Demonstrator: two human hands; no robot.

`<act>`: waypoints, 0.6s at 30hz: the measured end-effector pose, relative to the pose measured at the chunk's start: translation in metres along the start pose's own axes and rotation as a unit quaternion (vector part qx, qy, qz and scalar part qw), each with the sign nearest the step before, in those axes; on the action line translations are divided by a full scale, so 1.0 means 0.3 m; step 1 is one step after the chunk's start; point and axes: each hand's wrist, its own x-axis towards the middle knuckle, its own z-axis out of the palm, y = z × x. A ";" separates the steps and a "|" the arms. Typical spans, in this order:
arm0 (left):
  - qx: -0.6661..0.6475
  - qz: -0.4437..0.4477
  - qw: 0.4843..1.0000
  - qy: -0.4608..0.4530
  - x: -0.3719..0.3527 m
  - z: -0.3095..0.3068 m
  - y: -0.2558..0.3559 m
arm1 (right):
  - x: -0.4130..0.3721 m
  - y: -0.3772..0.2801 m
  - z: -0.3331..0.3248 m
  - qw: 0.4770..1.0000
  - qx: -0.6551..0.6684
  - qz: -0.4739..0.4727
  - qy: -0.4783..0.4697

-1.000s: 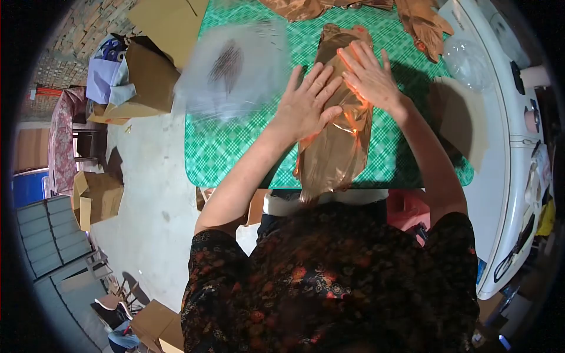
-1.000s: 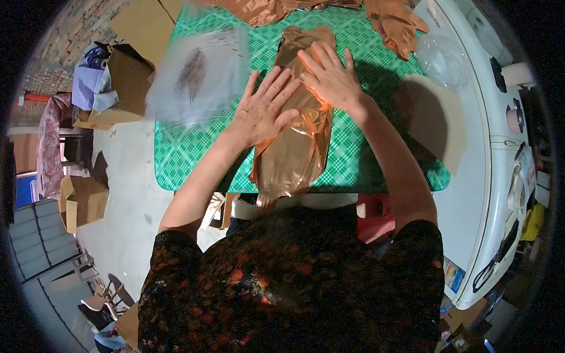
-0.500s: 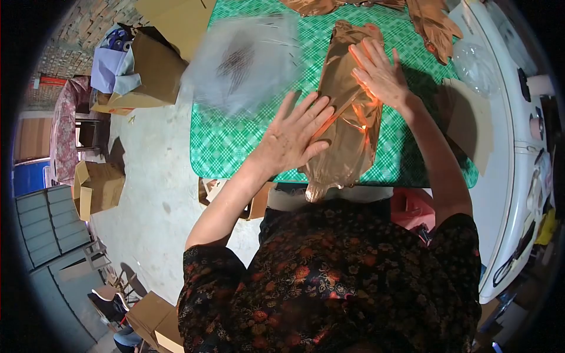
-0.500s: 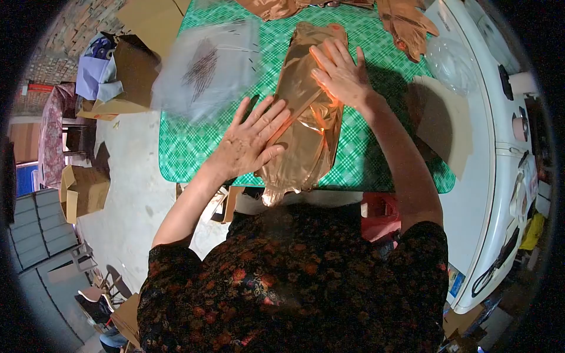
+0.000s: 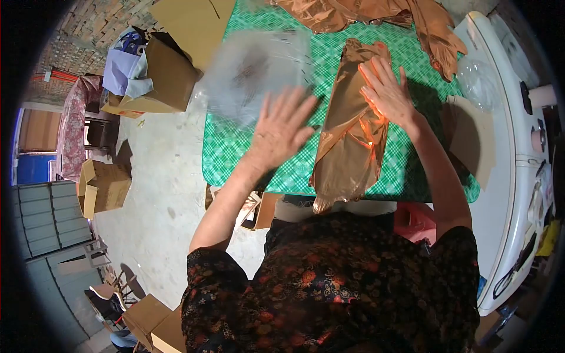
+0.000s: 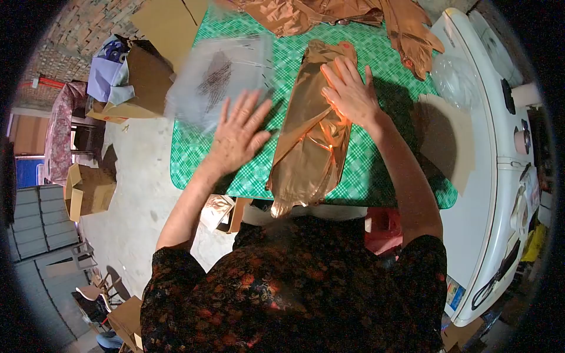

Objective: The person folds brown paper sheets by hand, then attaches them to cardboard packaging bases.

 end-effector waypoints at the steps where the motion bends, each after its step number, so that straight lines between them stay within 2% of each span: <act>1: 0.020 -0.015 1.000 0.005 0.006 0.026 -0.045 | 0.001 0.001 -0.003 1.000 -0.004 0.000 -0.005; 4: 0.069 -0.061 0.996 0.010 0.037 0.089 -0.171 | 0.002 -0.006 -0.008 1.000 0.013 0.003 -0.005; 8: 0.048 -0.064 0.997 0.022 0.149 0.124 -0.299 | -0.009 -0.012 -0.028 0.999 0.037 0.007 -0.008; 11: 0.038 -0.039 0.992 0.113 0.206 0.106 -0.271 | -0.008 -0.012 -0.023 0.999 0.037 0.007 -0.002; 13: -0.044 -0.007 0.991 0.125 0.231 0.019 -0.140 | -0.009 -0.005 -0.013 0.999 0.045 0.006 0.004; 15: -0.102 0.038 0.993 0.046 0.232 -0.027 -0.009 | -0.009 -0.002 0.002 0.999 0.040 0.004 0.012; 18: -0.156 0.136 0.978 -0.010 0.213 0.032 0.102 | -0.006 0.003 0.022 1.000 0.018 0.000 0.018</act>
